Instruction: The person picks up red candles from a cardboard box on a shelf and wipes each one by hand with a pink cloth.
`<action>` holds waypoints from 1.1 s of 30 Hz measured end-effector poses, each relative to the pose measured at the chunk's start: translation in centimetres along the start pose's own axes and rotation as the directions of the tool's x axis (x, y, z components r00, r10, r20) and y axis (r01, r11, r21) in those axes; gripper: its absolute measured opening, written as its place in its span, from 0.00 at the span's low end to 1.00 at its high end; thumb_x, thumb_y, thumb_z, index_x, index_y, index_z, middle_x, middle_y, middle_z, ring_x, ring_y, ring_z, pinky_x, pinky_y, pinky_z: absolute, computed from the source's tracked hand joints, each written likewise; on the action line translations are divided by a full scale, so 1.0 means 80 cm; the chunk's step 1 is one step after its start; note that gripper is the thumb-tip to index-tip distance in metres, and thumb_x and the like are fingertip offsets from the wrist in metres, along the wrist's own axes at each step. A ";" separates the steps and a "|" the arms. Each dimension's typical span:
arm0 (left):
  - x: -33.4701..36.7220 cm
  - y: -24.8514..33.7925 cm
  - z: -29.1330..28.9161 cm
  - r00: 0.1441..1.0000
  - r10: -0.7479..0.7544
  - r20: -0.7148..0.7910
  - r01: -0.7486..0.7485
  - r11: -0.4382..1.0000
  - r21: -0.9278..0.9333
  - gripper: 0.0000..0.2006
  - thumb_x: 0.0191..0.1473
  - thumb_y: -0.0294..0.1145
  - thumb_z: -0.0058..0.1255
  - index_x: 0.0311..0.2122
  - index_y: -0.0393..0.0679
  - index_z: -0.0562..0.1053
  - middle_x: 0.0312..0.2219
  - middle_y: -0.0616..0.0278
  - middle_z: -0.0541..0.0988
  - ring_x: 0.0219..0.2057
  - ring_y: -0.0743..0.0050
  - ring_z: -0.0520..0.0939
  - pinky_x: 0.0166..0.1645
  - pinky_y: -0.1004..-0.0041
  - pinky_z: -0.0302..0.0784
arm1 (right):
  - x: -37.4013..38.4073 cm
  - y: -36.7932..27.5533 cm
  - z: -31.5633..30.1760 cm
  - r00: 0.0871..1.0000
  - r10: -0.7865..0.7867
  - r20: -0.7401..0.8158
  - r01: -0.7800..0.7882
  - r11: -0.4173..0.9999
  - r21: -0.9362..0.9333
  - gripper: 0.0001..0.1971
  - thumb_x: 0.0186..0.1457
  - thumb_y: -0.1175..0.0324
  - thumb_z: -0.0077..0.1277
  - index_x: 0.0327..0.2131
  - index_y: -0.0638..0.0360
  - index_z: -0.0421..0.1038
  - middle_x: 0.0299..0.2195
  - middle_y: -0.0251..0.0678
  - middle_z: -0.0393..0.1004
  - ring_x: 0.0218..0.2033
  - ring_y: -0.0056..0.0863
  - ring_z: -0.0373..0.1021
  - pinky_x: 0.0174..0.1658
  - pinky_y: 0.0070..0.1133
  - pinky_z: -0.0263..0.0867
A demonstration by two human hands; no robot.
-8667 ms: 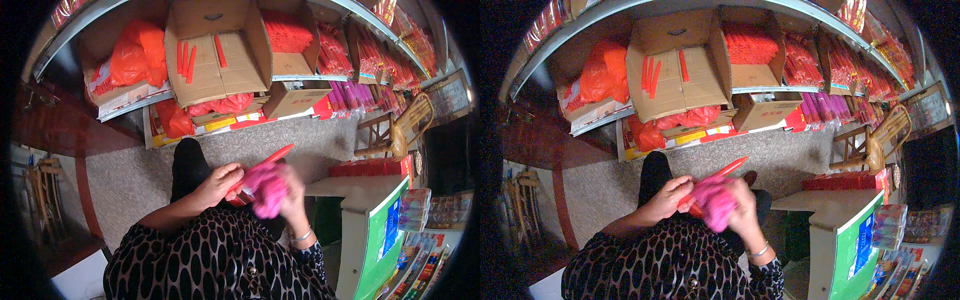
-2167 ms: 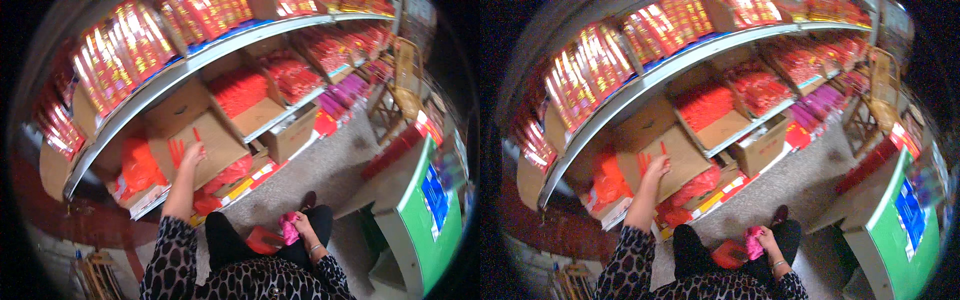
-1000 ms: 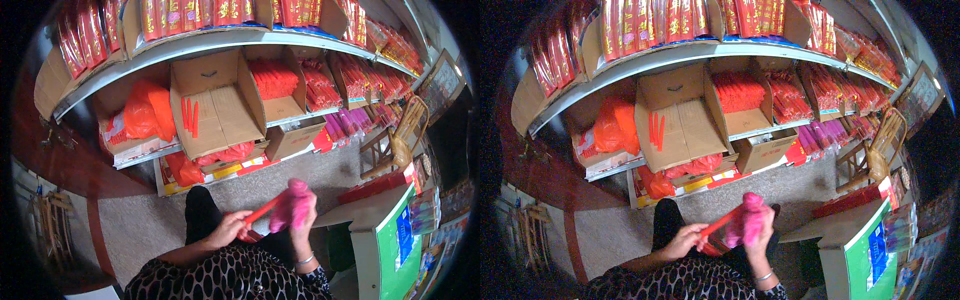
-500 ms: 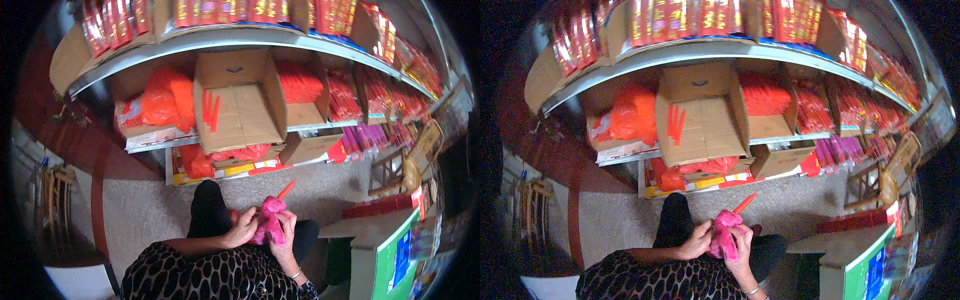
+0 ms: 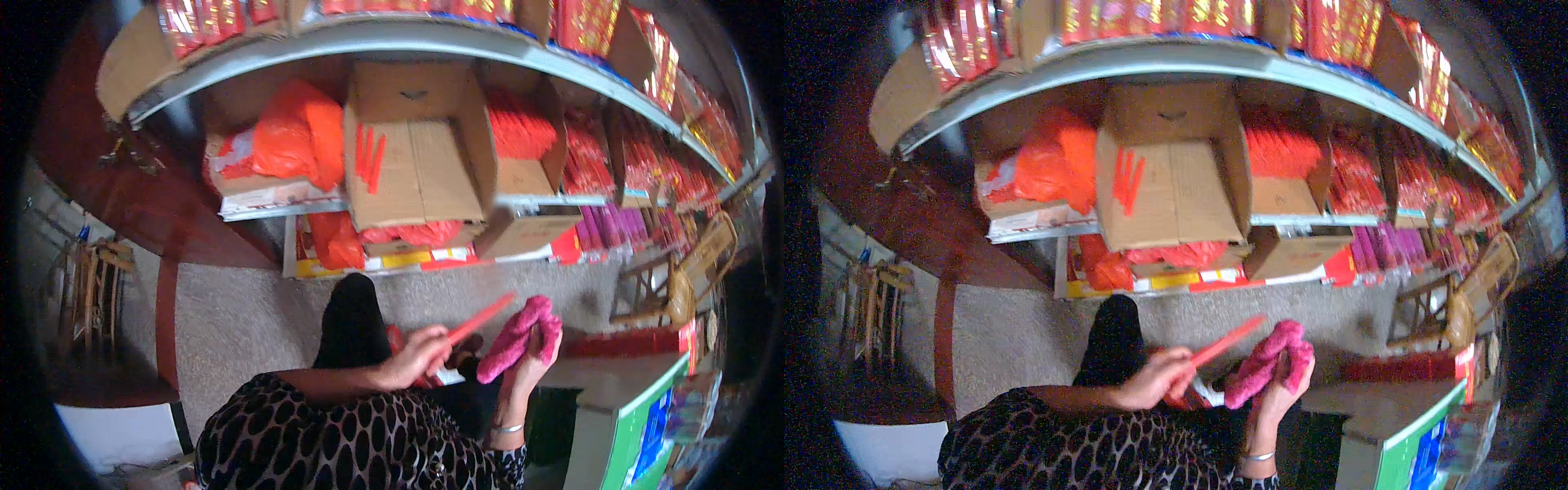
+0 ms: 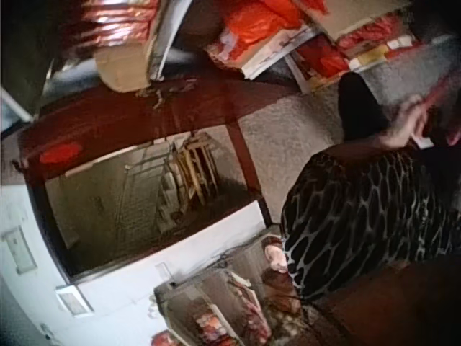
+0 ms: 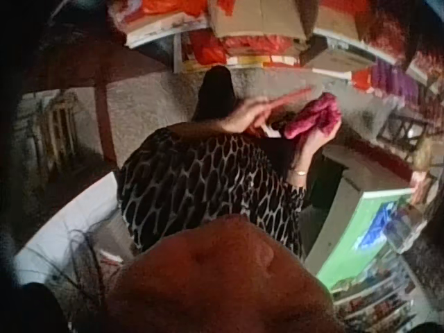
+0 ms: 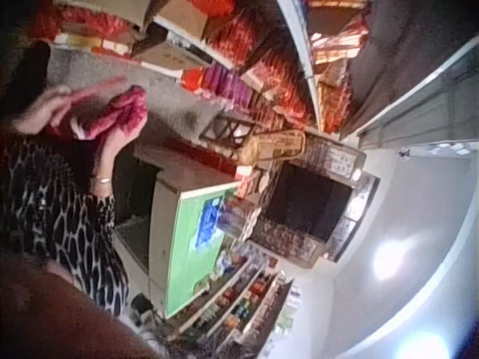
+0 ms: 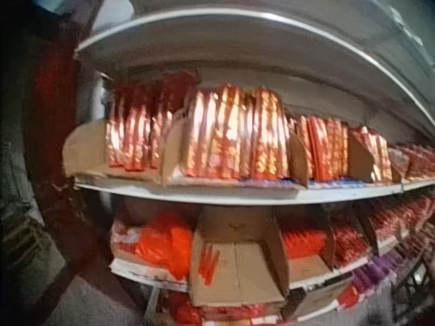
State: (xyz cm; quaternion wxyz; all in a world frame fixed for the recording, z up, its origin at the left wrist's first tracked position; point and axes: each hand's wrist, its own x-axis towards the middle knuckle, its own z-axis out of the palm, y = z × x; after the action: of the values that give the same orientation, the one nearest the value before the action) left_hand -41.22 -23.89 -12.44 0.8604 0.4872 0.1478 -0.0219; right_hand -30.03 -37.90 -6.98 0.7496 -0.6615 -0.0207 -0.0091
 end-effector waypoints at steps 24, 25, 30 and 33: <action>0.014 0.009 -0.008 0.987 -0.016 -0.157 -0.008 0.989 -0.149 0.10 0.57 0.31 0.39 0.35 0.36 0.70 0.23 0.68 0.70 0.15 0.86 0.66 0.17 0.81 0.60 | -0.063 0.027 -0.013 0.678 -0.163 0.717 0.375 0.915 -0.147 0.12 0.41 0.75 0.49 0.34 0.62 0.68 0.34 0.42 0.68 0.36 0.35 0.67 0.39 0.25 0.64; 0.011 0.017 -0.006 0.993 0.015 -0.118 -0.020 0.999 -0.040 0.10 0.57 0.31 0.39 0.33 0.36 0.71 0.21 0.69 0.70 0.15 0.88 0.65 0.17 0.81 0.60 | -0.068 0.024 -0.006 0.652 -0.177 0.737 0.410 0.900 -0.147 0.12 0.41 0.75 0.49 0.34 0.63 0.69 0.32 0.42 0.68 0.35 0.34 0.67 0.38 0.25 0.64; -0.003 0.026 -0.010 0.982 -0.079 0.171 0.063 0.993 0.101 0.10 0.58 0.32 0.38 0.36 0.37 0.70 0.15 0.71 0.66 0.13 0.89 0.62 0.17 0.84 0.56 | 0.011 0.045 -0.037 0.955 -0.125 0.270 0.162 0.980 -0.119 0.04 0.52 0.71 0.41 0.29 0.61 0.64 0.30 0.34 0.69 0.31 0.22 0.65 0.35 0.20 0.63; -0.007 0.037 -0.005 0.981 -0.116 0.156 0.096 0.987 0.127 0.12 0.58 0.33 0.37 0.41 0.35 0.66 0.15 0.69 0.65 0.14 0.84 0.64 0.17 0.81 0.59 | 0.046 0.022 -0.040 0.989 -0.143 -0.036 0.143 0.990 0.007 0.03 0.52 0.73 0.42 0.31 0.62 0.64 0.29 0.29 0.67 0.28 0.17 0.63 0.32 0.15 0.62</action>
State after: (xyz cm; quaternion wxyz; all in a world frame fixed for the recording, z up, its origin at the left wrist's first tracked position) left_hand -41.31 -22.08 -10.01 0.8368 0.5254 0.1011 -0.1164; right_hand -26.20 -40.78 -8.94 0.7504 -0.6545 -0.0549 -0.0745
